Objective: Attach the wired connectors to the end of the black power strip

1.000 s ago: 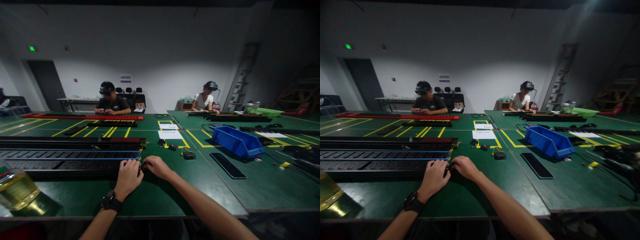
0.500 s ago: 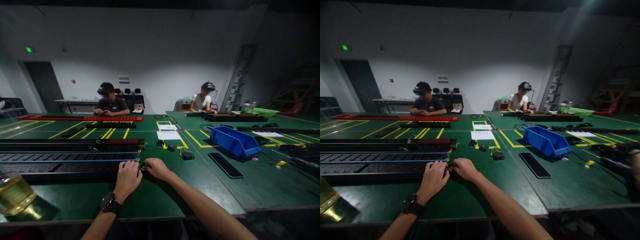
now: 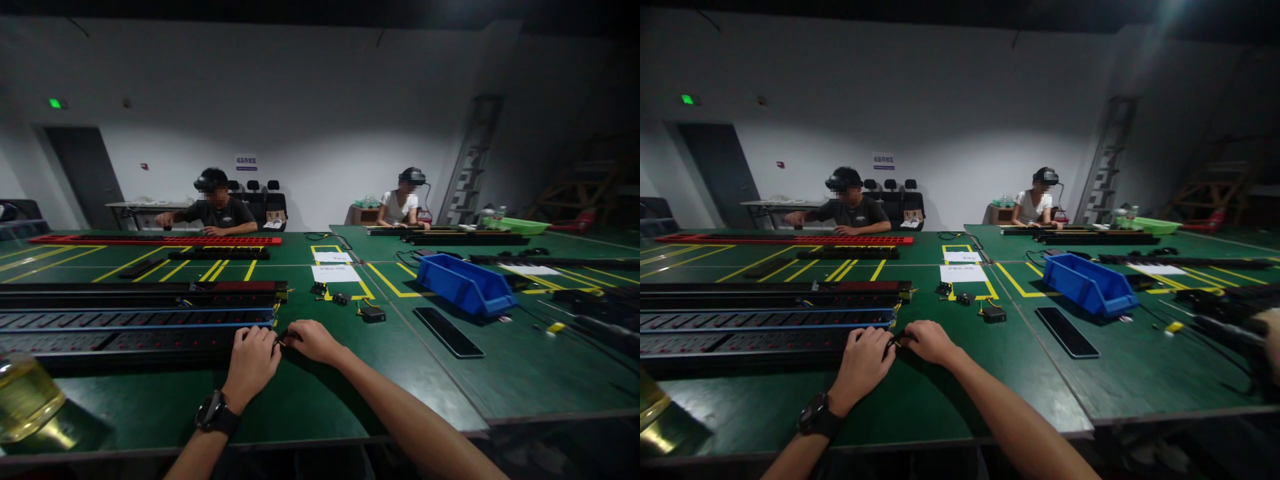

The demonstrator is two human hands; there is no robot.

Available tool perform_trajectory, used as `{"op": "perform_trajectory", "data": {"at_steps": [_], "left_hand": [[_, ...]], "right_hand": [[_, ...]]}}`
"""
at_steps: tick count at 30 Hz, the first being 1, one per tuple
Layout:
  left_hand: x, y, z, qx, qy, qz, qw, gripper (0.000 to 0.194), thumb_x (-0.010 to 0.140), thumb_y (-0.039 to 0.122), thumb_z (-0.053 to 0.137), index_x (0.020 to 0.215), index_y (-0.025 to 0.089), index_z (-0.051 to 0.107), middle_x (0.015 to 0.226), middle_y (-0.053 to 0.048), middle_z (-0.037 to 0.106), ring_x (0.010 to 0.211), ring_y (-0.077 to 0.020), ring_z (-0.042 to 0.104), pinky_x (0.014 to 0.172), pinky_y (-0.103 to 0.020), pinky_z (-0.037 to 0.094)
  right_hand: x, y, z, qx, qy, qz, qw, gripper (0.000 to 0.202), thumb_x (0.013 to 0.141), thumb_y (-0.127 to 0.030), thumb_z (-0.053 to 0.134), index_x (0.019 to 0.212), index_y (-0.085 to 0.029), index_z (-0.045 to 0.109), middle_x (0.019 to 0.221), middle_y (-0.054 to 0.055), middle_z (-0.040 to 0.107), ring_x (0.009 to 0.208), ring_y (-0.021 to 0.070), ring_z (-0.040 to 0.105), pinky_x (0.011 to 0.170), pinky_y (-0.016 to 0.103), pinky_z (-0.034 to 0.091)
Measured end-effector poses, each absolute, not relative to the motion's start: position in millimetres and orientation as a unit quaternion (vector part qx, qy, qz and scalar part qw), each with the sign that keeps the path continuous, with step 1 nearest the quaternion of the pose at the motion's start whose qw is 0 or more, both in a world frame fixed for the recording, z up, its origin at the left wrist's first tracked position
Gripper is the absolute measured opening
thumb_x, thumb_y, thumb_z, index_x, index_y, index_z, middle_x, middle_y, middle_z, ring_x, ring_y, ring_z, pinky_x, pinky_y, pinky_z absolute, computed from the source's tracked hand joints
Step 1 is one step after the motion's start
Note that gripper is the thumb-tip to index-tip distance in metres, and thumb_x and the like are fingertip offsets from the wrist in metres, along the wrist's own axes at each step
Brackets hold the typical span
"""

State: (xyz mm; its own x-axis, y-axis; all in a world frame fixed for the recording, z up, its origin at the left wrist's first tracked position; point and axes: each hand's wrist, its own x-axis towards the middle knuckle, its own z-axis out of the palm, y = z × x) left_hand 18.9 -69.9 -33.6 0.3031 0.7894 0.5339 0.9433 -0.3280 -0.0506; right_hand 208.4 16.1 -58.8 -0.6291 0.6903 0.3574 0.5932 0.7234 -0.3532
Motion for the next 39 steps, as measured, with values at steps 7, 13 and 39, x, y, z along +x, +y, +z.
{"op": "perform_trajectory", "data": {"at_steps": [7, 13, 39], "left_hand": [[15.0, -69.2, -35.8, -0.795, -0.542, -0.208, 0.175, 0.019, 0.097, 0.024, 0.051, 0.097, 0.022, 0.071, 0.095, -0.006, 0.074, 0.094, -0.0261, 0.063, 0.091, -0.047, 0.037], [14.4, -69.9, -34.3, -0.799, -0.541, -0.202, 0.168, 0.018, 0.096, 0.024, 0.053, 0.097, 0.021, 0.071, 0.094, -0.005, 0.073, 0.094, -0.0264, 0.063, 0.091, -0.047, 0.037], [17.5, -72.0, -32.4, -0.790, -0.550, -0.216, 0.162, 0.015, 0.092, 0.021, 0.054, 0.093, 0.021, 0.068, 0.091, -0.005, 0.072, 0.094, -0.0262, 0.062, 0.093, -0.047, 0.037]], "right_hand": [[209.9, 15.0, -56.1, -0.350, -0.898, 0.111, 0.242, 0.013, 0.095, -0.031, 0.070, 0.089, -0.020, 0.070, 0.082, 0.001, 0.068, 0.073, 0.0138, 0.057, 0.064, 0.025, 0.030], [209.8, 15.0, -57.6, -0.353, -0.899, 0.109, 0.235, 0.014, 0.096, -0.033, 0.070, 0.090, -0.020, 0.072, 0.083, 0.001, 0.069, 0.075, 0.0135, 0.058, 0.066, 0.024, 0.032], [209.9, 12.6, -52.0, -0.356, -0.897, 0.119, 0.233, 0.008, 0.095, -0.027, 0.069, 0.094, -0.020, 0.073, 0.084, 0.001, 0.069, 0.075, 0.0137, 0.057, 0.066, 0.024, 0.032]]}}
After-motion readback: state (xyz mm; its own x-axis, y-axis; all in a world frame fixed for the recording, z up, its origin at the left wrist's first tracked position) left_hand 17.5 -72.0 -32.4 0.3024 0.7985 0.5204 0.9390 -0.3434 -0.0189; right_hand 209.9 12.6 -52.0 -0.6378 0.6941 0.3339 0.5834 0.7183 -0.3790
